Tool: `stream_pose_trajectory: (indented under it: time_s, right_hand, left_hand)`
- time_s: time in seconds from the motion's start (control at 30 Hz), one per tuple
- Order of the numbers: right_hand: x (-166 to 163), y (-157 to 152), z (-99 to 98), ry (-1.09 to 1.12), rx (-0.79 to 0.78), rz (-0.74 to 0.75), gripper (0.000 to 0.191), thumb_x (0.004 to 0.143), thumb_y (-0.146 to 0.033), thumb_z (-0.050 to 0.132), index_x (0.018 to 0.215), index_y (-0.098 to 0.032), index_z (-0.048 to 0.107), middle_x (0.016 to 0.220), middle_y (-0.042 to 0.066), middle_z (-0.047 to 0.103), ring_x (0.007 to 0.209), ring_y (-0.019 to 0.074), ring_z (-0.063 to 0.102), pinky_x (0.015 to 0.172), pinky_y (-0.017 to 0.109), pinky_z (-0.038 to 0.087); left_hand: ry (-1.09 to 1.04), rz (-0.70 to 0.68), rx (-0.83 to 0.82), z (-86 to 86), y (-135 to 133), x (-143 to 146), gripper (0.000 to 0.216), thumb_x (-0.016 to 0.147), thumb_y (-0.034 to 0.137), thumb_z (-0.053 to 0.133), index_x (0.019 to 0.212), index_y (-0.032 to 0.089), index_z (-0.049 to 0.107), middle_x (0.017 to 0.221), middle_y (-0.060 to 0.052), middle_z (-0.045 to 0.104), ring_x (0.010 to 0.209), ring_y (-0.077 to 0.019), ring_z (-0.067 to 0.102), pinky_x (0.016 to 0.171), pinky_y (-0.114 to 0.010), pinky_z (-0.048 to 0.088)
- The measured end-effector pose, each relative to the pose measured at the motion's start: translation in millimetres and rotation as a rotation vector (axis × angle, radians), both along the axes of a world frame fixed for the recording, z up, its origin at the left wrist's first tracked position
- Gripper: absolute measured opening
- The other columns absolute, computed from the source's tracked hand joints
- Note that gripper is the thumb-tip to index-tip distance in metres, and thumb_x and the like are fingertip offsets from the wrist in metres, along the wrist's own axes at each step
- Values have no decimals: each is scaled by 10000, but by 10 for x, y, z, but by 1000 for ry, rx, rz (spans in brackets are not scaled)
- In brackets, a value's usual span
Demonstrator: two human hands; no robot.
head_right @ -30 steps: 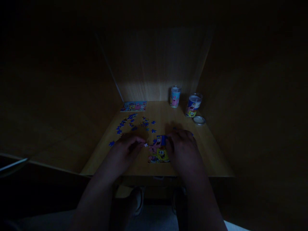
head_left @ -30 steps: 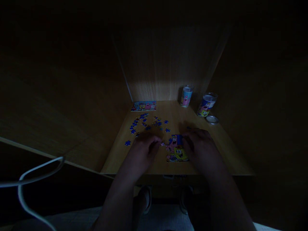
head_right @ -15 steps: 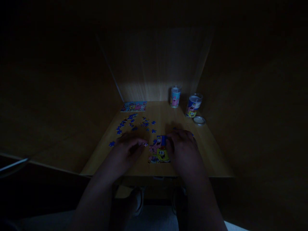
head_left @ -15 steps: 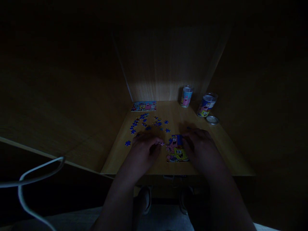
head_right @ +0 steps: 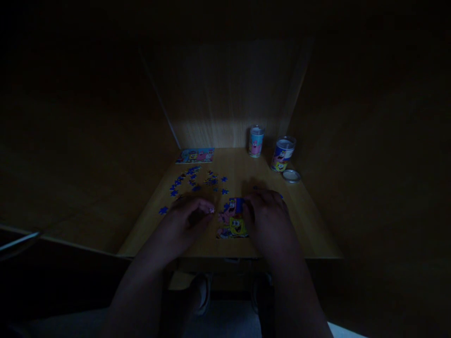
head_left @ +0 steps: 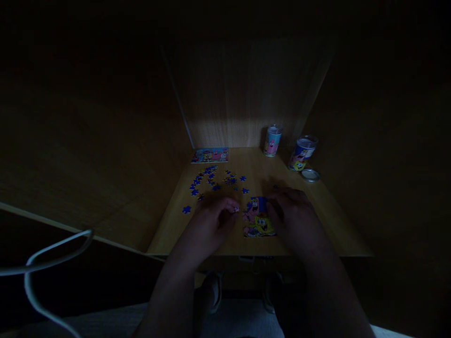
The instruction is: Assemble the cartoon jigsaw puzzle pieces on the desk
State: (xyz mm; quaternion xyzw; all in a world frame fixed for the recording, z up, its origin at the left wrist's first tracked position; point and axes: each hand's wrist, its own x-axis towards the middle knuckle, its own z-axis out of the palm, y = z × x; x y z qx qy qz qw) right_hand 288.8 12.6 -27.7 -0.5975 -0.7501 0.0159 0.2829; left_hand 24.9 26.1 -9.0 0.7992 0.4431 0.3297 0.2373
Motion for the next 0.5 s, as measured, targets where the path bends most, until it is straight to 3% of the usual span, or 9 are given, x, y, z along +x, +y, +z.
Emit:
stream_pose_trajectory:
  time_s: [0.23, 0.5]
  right_hand:
    - [-3, -4, 14, -3, 12, 8, 232, 1115, -294, 578, 1180, -221, 788, 1271, 151, 792, 1199, 356, 681, 1097, 554, 547]
    - [-2, 5, -5, -2, 0, 0, 236, 1114, -293, 585, 1195, -217, 794, 1294, 156, 790, 1218, 361, 683, 1106, 569, 551]
  left_hand:
    - [-133, -68, -135, 18, -39, 2, 93, 1083, 195, 718, 1094, 273, 768, 1052, -7, 865, 956, -193, 833, 924, -354, 680]
    - [-164, -93, -152, 36, -28, 2, 170, 1075, 136, 683, 1101, 276, 775, 1041, -1, 875, 945, -184, 845, 892, -329, 686]
